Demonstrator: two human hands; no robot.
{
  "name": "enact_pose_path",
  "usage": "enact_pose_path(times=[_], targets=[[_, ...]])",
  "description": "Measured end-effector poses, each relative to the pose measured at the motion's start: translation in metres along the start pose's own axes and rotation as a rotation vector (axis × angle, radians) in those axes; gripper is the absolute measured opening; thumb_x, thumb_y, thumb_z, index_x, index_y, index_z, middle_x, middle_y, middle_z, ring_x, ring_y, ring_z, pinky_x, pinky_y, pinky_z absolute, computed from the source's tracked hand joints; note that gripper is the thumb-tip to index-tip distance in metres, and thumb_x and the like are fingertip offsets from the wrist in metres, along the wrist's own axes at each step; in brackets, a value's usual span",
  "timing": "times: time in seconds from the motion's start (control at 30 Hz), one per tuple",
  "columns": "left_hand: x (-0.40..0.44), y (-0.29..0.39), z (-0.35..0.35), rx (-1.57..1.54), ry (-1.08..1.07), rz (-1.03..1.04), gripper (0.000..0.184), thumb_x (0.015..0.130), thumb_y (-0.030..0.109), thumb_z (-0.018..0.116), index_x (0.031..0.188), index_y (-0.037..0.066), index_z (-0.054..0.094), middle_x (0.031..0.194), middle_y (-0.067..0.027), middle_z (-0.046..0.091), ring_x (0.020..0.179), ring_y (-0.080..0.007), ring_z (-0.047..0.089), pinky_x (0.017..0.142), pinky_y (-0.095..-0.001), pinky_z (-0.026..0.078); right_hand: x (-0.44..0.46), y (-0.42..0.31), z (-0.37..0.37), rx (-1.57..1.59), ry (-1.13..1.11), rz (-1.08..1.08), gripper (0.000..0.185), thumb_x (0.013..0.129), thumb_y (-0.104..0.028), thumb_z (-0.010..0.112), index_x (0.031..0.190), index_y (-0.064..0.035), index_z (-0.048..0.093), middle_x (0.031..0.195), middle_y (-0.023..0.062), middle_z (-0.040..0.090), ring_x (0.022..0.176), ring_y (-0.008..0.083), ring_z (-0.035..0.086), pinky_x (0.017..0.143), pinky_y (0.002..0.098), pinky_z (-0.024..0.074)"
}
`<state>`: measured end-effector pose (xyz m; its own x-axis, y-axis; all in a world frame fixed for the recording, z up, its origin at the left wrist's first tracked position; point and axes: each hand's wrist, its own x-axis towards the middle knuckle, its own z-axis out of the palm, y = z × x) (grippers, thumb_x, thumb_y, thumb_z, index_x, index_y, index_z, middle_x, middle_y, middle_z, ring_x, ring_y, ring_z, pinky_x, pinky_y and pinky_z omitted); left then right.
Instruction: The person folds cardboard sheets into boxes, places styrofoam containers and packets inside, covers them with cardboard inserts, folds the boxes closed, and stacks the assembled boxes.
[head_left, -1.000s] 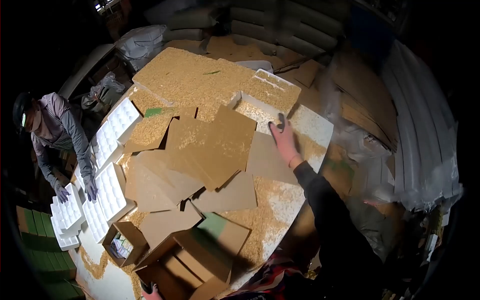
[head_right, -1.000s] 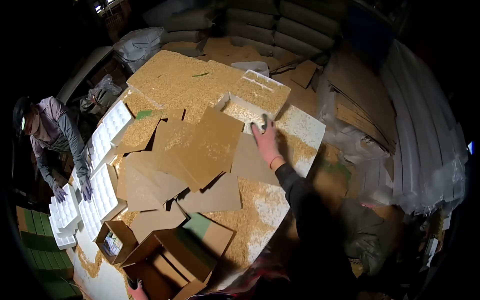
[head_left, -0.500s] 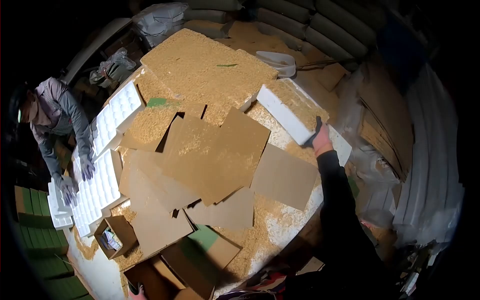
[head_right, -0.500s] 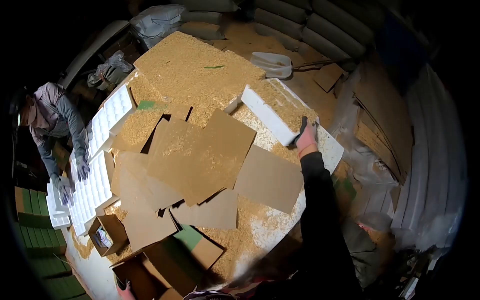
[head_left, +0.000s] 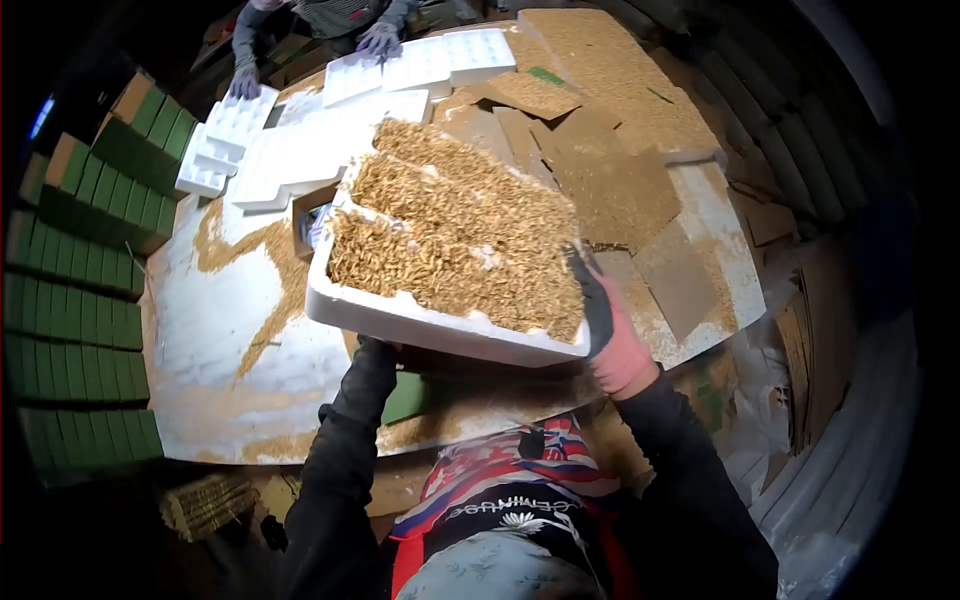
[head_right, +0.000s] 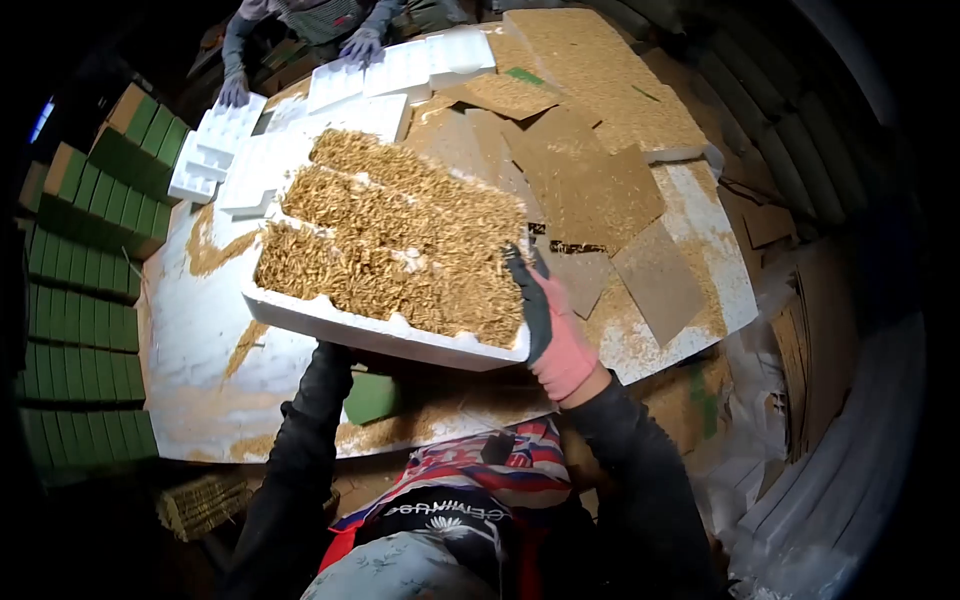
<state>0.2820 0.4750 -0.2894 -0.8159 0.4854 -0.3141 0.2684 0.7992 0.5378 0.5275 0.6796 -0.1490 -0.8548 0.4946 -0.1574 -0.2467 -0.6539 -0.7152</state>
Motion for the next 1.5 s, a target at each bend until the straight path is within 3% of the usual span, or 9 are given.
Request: enact_pose_path(times=[0.17, 0.33, 0.47, 0.53, 0.7, 1.03, 1.13, 1.27, 1.5], targets=[[0.002, -0.067, -0.004, -0.901, -0.044, 0.077, 0.036, 0.088, 0.021, 0.057, 0.116, -0.002, 0.058, 0.106, -0.013, 0.066, 0.091, -0.0235, 0.062, 0.082, -0.0336, 0.047, 0.003, 0.036, 0.001, 0.148, 0.156, 0.183, 0.025, 0.094, -0.009, 0.051, 0.117, -0.0006, 0.05, 0.103, 0.0113, 0.062, 0.085, 0.0198, 0.065, 0.074, 0.039, 0.0569], [-0.051, -0.005, -0.036, -0.673, 0.185, 0.188, 0.036, 0.088, 0.019, 0.059, 0.118, -0.001, 0.057, 0.1, -0.0131, 0.066, 0.09, -0.0211, 0.062, 0.082, -0.0319, 0.046, -0.019, 0.061, -0.038, -0.985, 0.274, -0.213, 0.047, 0.092, -0.014, 0.054, 0.133, 0.0042, 0.038, 0.115, 0.0173, 0.058, 0.106, 0.0263, 0.057, 0.092, 0.032, 0.0435], [-0.07, 0.01, -0.034, -0.441, 0.236, 0.121, 0.039, 0.089, 0.016, 0.056, 0.125, 0.001, 0.053, 0.106, -0.0187, 0.064, 0.097, -0.0294, 0.062, 0.085, -0.0343, 0.045, -0.009, 0.073, -0.032, -1.463, 0.279, 0.079, 0.054, 0.086, -0.016, 0.058, 0.133, 0.0028, 0.038, 0.127, 0.0325, 0.044, 0.123, 0.0438, 0.039, 0.103, 0.042, 0.0349], [-0.069, 0.0, -0.026, -0.541, 0.27, 0.266, 0.044, 0.088, 0.014, 0.056, 0.13, 0.004, 0.049, 0.109, -0.0199, 0.063, 0.1, -0.0328, 0.06, 0.087, -0.0382, 0.045, -0.016, 0.067, -0.02, -1.93, 0.201, -0.44, 0.054, 0.082, -0.013, 0.062, 0.129, 0.0033, 0.042, 0.126, 0.028, 0.048, 0.121, 0.0418, 0.044, 0.099, 0.0423, 0.0385], [-0.086, 0.009, -0.033, -0.458, 0.319, 0.137, 0.043, 0.087, 0.007, 0.055, 0.129, 0.004, 0.05, 0.102, -0.0204, 0.065, 0.093, -0.0304, 0.063, 0.083, -0.0357, 0.047, 0.047, -0.022, -0.064, -1.893, 0.285, -0.624, 0.049, 0.078, -0.017, 0.065, 0.124, -0.007, 0.051, 0.123, 0.0215, 0.047, 0.116, 0.0397, 0.044, 0.101, 0.0457, 0.0349], [-0.084, -0.002, -0.066, -0.549, 0.234, 0.01, 0.037, 0.084, 0.007, 0.06, 0.121, 0.001, 0.057, 0.083, -0.0166, 0.066, 0.077, -0.0124, 0.062, 0.07, -0.028, 0.048, 0.223, 0.092, -0.091, -1.944, -1.125, -0.704, 0.069, 0.078, -0.045, 0.063, 0.131, -0.0062, 0.043, 0.129, 0.017, 0.046, 0.124, 0.0339, 0.039, 0.107, 0.0445, 0.026], [-0.025, -0.012, -0.109, -0.761, 0.181, -0.002, 0.031, 0.084, 0.014, 0.063, 0.112, 0.0, 0.063, 0.088, -0.0155, 0.068, 0.08, -0.0162, 0.065, 0.073, -0.0288, 0.05, 0.223, 0.088, -0.072, -2.116, -1.16, -0.699, 0.07, 0.077, -0.049, 0.063, 0.126, -0.0013, 0.047, 0.123, 0.0179, 0.05, 0.122, 0.0316, 0.041, 0.105, 0.0425, 0.0289], [0.116, -0.03, -0.126, 0.266, 0.322, -0.174, 0.042, 0.08, 0.04, 0.067, 0.097, 0.002, 0.067, 0.1, -0.0123, 0.068, 0.092, -0.0286, 0.065, 0.077, -0.0363, 0.05, 0.221, 0.082, -0.047, -2.149, -1.272, -0.56, 0.039, 0.078, -0.033, 0.064, 0.101, -0.003, 0.057, 0.106, 0.0152, 0.055, 0.106, 0.0305, 0.05, 0.091, 0.0405, 0.0395], [0.205, -0.029, -0.091, 0.854, 0.026, 0.061, 0.021, 0.084, 0.023, 0.055, 0.094, 0.009, 0.067, 0.096, -0.0103, 0.068, 0.093, -0.0252, 0.065, 0.073, -0.0365, 0.051, 0.242, 0.043, -0.02, -1.805, -0.19, -0.436, 0.022, 0.083, -0.019, 0.063, 0.098, -0.0038, 0.059, 0.085, 0.0159, 0.062, 0.078, 0.0341, 0.06, 0.067, 0.0384, 0.0481]])
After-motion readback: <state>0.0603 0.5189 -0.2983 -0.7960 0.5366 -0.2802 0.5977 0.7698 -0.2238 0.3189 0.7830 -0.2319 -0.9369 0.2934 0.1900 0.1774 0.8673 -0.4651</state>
